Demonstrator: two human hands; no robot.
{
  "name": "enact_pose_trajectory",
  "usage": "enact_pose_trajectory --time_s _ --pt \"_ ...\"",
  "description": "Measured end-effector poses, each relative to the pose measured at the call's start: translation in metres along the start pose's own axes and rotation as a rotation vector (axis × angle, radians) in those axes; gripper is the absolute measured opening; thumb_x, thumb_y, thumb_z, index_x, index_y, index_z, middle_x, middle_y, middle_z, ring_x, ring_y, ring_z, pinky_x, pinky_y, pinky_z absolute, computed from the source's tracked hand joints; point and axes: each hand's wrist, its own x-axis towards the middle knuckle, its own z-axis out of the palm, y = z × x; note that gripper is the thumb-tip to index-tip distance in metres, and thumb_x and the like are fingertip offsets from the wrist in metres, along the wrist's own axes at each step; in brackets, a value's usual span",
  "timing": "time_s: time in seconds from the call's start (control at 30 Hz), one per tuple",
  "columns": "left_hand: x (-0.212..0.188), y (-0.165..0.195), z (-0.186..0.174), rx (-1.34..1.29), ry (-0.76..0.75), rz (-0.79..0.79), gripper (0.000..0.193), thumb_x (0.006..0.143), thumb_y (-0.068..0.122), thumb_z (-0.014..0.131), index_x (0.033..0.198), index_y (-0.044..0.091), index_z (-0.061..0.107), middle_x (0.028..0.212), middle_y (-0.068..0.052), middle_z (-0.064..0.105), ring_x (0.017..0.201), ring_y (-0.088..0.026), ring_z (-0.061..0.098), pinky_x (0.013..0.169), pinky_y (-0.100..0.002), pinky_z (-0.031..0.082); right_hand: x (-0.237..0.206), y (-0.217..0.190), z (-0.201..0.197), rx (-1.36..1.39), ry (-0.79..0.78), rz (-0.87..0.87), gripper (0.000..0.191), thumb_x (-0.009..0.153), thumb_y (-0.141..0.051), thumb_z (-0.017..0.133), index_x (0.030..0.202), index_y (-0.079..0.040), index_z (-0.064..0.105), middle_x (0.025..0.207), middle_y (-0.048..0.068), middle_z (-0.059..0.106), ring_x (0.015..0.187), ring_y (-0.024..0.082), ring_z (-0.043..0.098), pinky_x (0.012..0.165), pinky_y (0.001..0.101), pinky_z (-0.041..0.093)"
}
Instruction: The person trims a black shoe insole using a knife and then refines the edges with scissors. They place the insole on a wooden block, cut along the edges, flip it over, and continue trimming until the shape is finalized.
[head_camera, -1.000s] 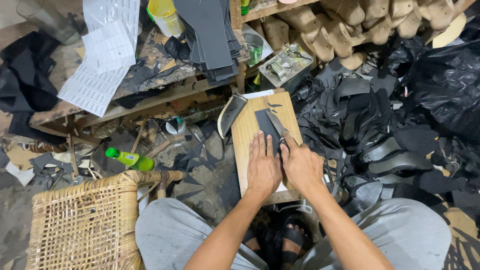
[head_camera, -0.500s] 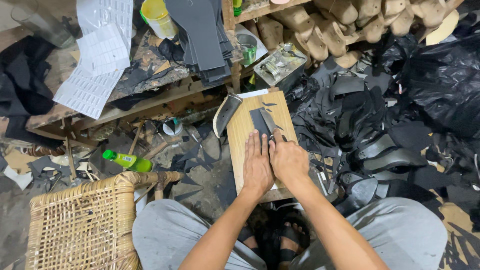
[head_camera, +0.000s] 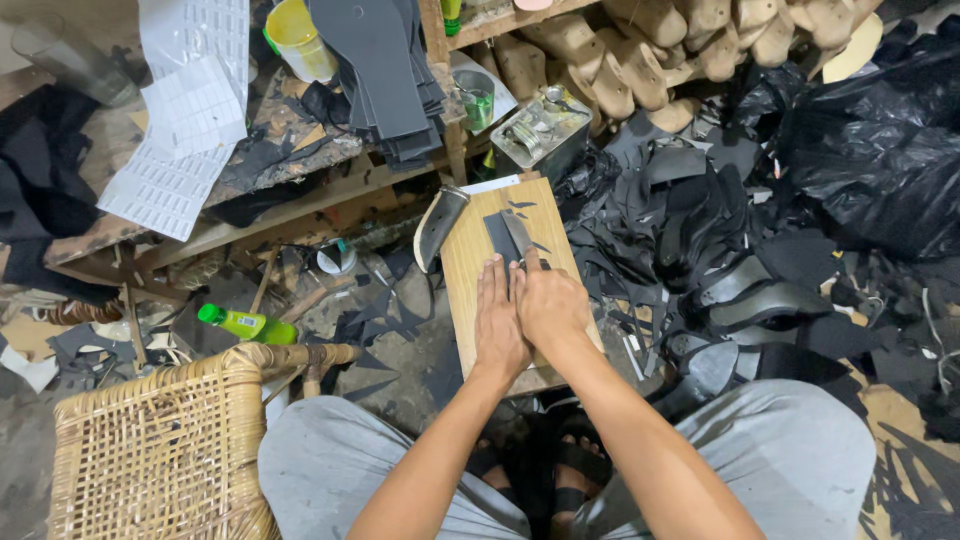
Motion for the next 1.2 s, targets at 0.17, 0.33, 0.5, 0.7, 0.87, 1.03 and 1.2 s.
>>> enact_pose_trajectory --time_s 0.17,0.33,0.5,0.7,0.87,1.03,1.2 --pt "-0.002 0.0 0.001 -0.091 0.033 -0.002 0.08 0.084 0.021 0.063 0.151 -0.012 0.034 0.157 -0.04 0.027 0.147 -0.056 0.023 0.122 -0.057 0.015 0.002 -0.002 0.006 0.001 -0.019 0.048 0.049 0.102 -0.04 0.048 0.14 -0.01 0.056 0.093 0.025 0.072 0.087 0.04 0.072 0.076 0.0493 0.058" --pt "-0.002 0.001 0.001 0.042 0.037 -0.014 0.079 0.091 0.02 0.057 0.16 -0.01 0.031 0.166 -0.032 0.029 0.15 -0.053 0.026 0.127 -0.055 0.017 0.043 0.0 0.022 0.038 0.043 -0.038 0.044 0.1 -0.036 0.051 0.132 -0.009 0.062 0.093 0.023 0.074 0.09 0.04 0.072 0.081 0.0505 0.057" --pt "0.001 0.014 -0.01 0.062 0.021 -0.162 0.077 0.094 0.036 0.069 0.151 -0.005 0.038 0.16 -0.033 0.032 0.15 -0.05 0.031 0.125 -0.056 0.021 0.087 0.038 0.031 0.346 -0.034 -0.076 0.039 0.109 -0.043 0.05 0.118 -0.011 0.071 0.095 0.018 0.073 0.083 0.036 0.067 0.075 0.0486 0.055" --pt "0.033 0.014 -0.022 -0.119 0.025 -0.382 0.091 0.066 0.025 0.089 0.141 0.001 0.044 0.137 -0.026 0.044 0.131 -0.045 0.037 0.11 -0.058 0.027 0.043 0.086 0.03 1.34 -0.182 0.416 0.025 0.1 -0.032 0.064 0.107 -0.008 0.06 0.062 -0.002 0.048 0.042 0.009 0.037 0.036 0.0281 0.027" --pt "0.041 0.016 -0.02 -0.131 -0.021 -0.462 0.102 0.056 0.02 0.091 0.144 0.007 0.041 0.13 -0.023 0.046 0.127 -0.043 0.038 0.108 -0.055 0.029 0.022 0.095 0.028 1.4 -0.071 0.439 0.02 0.09 -0.016 0.07 0.108 -0.01 0.061 0.067 0.001 0.056 0.043 0.009 0.042 0.035 0.0264 0.028" --pt "0.031 0.023 -0.02 -0.481 -0.14 -0.487 0.104 0.057 0.022 0.09 0.148 0.01 0.042 0.129 -0.02 0.05 0.123 -0.034 0.048 0.106 -0.048 0.041 0.02 0.084 0.017 1.511 -0.01 0.379 0.031 0.089 -0.013 0.072 0.116 -0.006 0.06 0.09 0.004 0.075 0.06 0.008 0.064 0.041 0.0221 0.038" --pt "0.02 0.026 -0.024 -0.988 -0.111 -0.37 0.101 0.067 0.019 0.088 0.153 0.007 0.037 0.136 -0.015 0.053 0.125 -0.026 0.054 0.105 -0.04 0.046 0.007 0.067 -0.006 1.609 0.054 0.226 0.048 0.081 -0.001 0.082 0.123 -0.003 0.058 0.091 0.001 0.069 0.072 0.006 0.067 0.057 0.0198 0.05"
